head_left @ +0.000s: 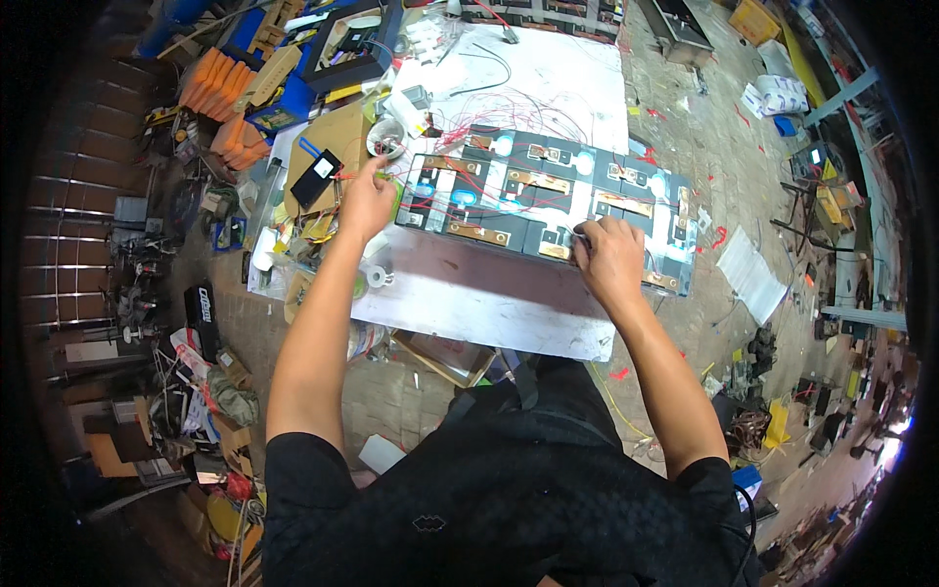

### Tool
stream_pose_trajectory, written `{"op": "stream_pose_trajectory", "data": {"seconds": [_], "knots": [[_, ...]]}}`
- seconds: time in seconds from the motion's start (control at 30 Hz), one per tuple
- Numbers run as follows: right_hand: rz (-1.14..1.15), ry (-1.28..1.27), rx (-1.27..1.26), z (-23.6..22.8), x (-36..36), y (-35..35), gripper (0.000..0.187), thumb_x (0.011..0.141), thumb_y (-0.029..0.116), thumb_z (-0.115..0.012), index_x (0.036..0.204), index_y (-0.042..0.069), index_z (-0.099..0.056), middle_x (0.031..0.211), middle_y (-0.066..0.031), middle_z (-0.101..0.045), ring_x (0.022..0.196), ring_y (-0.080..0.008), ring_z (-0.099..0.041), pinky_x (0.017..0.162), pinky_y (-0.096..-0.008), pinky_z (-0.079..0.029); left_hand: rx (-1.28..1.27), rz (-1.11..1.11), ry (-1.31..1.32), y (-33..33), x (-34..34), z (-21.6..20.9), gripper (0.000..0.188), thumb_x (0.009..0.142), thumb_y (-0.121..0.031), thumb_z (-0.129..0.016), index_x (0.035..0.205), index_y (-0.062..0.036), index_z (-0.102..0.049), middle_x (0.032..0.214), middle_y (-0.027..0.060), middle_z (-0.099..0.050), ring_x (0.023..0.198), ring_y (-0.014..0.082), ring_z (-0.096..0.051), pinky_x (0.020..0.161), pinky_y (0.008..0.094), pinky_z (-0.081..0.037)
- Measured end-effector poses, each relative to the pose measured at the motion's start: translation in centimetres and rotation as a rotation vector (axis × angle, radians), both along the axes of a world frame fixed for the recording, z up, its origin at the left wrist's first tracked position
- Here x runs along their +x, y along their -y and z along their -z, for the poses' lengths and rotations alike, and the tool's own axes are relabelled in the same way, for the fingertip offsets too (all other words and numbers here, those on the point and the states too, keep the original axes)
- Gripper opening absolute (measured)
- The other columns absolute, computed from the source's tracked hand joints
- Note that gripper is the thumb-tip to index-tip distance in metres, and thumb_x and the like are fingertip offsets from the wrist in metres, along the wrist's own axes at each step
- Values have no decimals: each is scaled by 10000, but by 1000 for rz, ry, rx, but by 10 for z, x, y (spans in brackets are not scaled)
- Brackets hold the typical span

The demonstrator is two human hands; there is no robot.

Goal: The person assembles a battery pack by connecting red wires between battery terminals and securing them with white tape. They use a utility knife to cut tape and repeatedly wrap tape over the connections to insulate and hold them in place.

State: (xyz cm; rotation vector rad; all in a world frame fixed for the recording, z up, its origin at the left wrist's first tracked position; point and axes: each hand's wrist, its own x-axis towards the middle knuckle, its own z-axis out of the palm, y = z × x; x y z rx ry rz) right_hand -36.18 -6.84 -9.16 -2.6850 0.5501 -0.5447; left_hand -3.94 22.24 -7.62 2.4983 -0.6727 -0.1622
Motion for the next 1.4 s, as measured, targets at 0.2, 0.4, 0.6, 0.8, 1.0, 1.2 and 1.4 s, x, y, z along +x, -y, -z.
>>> {"op": "stream_pose_trajectory", "data": {"seconds": [0.2,0.4,0.6,0.8,1.0,1.2,1.4], "knots": [[-26,-22,39,-8,0,-13,187,869,191,-795,1047,136,-801,952,-84,-698,962,-308,-650,926,-463,-448,-95,25,-237,-16,-13,14,582,974,-197,-727,1529,-86,-591,1102,138,-771,1052,279,-734,962,403,-557],[-35,54,91,-40,-31,-33,233,878,169,-792,1105,118,-783,1012,-94,-712,1031,-316,-656,946,-461,-459,-128,-63,-274,-31,3,33,648,965,-199,-743,1559,-36,-541,940,103,-755,854,232,-731,833,379,-579],[141,-31,378,-36,-125,-80,251,925,135,-751,1169,77,-765,983,-113,-736,842,-296,-697,810,-423,-531,-265,-24,-346,-67,-10,18,617,978,-199,-740,1531,-12,-540,867,82,-733,685,156,-680,661,345,-555],[287,-412,579,6,-242,-156,277,929,166,-745,1181,53,-771,912,-124,-746,802,-302,-720,754,-410,-569,-476,-42,-505,-151,-93,46,326,1058,-243,-706,1292,-16,-688,923,20,-722,689,104,-628,643,274,-523],[445,-505,684,94,-360,-244,286,981,194,-740,1205,18,-766,869,-67,-747,752,-169,-701,713,-334,-561,-515,106,-834,-219,-189,32,183,1038,-203,-759,1074,-33,-703,895,6,-708,723,63,-618,661,251,-515],[714,-484,1293,164,-462,-295,305,998,224,-734,1180,-19,-767,918,-113,-782,790,-182,-766,644,-345,-615,-1026,545,-930,-203,-210,-96,303,1005,-278,-828,1036,-35,-648,967,31,-692,889,99,-651,801,261,-535],[846,-401,1104,135,-496,-324,317,1020,202,-703,1196,-59,-740,908,-128,-786,742,-202,-758,648,-349,-610,-1384,1446,-1220,-155,-263,-218,516,973,-558,-768,1014,-46,-722,1011,148,-738,895,331,-713,799,428,-562]]}}
